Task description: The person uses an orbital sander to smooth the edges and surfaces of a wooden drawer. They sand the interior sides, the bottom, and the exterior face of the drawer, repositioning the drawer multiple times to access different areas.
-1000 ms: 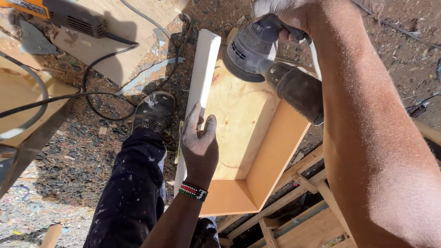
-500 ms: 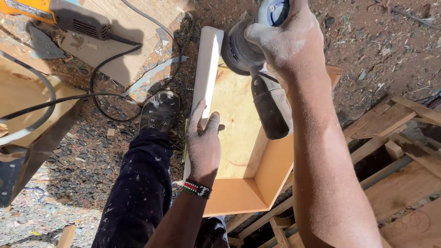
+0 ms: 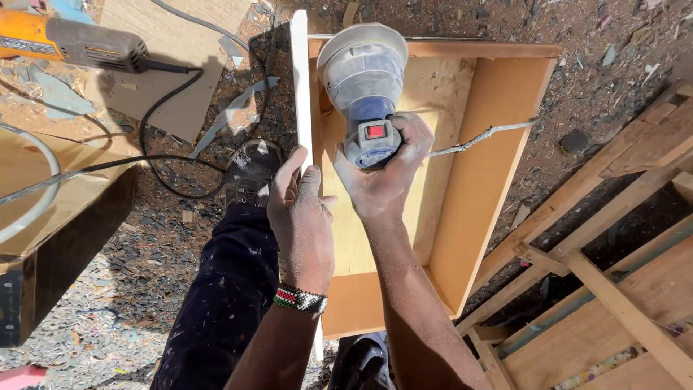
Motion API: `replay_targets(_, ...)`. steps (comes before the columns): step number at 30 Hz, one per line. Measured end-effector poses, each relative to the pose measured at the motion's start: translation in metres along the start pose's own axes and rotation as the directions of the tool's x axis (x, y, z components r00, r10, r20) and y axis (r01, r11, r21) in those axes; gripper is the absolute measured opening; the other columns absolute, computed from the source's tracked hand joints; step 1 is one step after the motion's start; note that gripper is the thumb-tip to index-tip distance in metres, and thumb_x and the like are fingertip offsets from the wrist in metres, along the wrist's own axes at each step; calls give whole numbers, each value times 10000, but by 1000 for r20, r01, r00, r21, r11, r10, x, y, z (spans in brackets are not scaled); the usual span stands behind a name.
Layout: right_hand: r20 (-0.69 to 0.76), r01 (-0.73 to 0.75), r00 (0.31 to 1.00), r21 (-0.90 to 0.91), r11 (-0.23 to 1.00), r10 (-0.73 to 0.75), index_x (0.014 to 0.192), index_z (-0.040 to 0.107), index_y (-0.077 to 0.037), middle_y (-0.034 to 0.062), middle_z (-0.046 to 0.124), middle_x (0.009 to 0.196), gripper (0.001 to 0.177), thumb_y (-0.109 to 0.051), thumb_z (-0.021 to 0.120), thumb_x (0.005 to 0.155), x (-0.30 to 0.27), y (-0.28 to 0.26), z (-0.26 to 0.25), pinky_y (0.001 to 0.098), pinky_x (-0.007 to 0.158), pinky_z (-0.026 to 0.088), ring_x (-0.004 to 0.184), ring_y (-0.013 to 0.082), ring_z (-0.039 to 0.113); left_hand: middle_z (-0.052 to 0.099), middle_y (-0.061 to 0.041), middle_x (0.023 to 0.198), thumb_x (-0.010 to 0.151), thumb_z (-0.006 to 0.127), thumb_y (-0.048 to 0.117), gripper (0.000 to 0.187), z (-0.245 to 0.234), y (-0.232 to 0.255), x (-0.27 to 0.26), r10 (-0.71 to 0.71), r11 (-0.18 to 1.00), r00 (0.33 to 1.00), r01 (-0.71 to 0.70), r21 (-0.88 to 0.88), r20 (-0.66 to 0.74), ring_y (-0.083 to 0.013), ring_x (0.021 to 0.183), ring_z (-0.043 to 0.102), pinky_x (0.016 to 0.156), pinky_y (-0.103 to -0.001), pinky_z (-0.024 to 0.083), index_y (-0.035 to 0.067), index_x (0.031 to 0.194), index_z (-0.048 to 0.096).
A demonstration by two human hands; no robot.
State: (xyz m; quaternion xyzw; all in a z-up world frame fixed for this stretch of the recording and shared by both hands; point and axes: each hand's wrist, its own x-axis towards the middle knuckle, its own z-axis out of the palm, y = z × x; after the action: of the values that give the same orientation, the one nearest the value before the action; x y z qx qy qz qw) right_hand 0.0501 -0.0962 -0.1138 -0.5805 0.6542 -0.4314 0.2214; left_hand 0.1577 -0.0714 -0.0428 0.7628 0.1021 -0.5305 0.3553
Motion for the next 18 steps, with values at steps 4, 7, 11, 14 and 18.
replay_targets(4, -56, -33, 998, -19, 999, 32, 1409, 514, 1, 251, 597, 1312, 818, 51, 1031, 778, -6, 33, -18, 576, 1181, 559, 1283, 441, 691, 755, -23, 1575, 1090, 743, 201, 486, 4, -11, -3, 73, 997, 997, -73, 39, 23, -105, 722, 651, 610, -191, 532, 218, 1575, 754)
replay_targets(7, -136, -203, 972, -64, 977, 193, 1535, 483, -60, 261, 598, 1355, 973, -53, 1134, 812, 6, 87, -54, 585, 1194, 554, 1290, 451, 699, 742, -63, 1465, 1092, 754, 159, 630, 4, -14, -14, 156, 979, 987, -158, 126, 30, -151, 733, 681, 571, -213, 543, 233, 1707, 642)
replay_targets(11, -190, -27, 981, -18, 999, 23, 1600, 442, -111, 176, 561, 1329, 866, -23, 1094, 1037, 44, 148, -125, 554, 1084, 581, 1206, 285, 643, 446, -222, 1833, 1091, 789, 147, 698, 4, -30, -16, 332, 918, 940, -340, 205, 76, -383, 1259, 754, 954, -411, 743, 135, 1749, 556)
replay_targets(14, -147, -131, 978, 120, 984, 148, 1582, 416, -151, 112, 560, 1181, 783, -37, 1018, 1095, 40, 118, -123, 485, 905, 603, 1013, 231, 627, 458, -214, 1771, 1114, 770, 108, 657, 7, -19, -34, 471, 842, 872, -489, 229, 133, -364, 1273, 684, 987, -413, 713, 107, 1736, 559)
replay_targets(18, -6, -381, 915, 322, 867, 404, 1443, 332, -163, 21, 489, 862, 676, -55, 837, 1007, 21, 47, -75, 359, 504, 503, 535, 183, 508, 590, -188, 1723, 1200, 696, 167, 494, 22, 9, -64, 733, 532, 594, -804, 266, 332, -245, 1177, 703, 956, -361, 708, 82, 1675, 589)
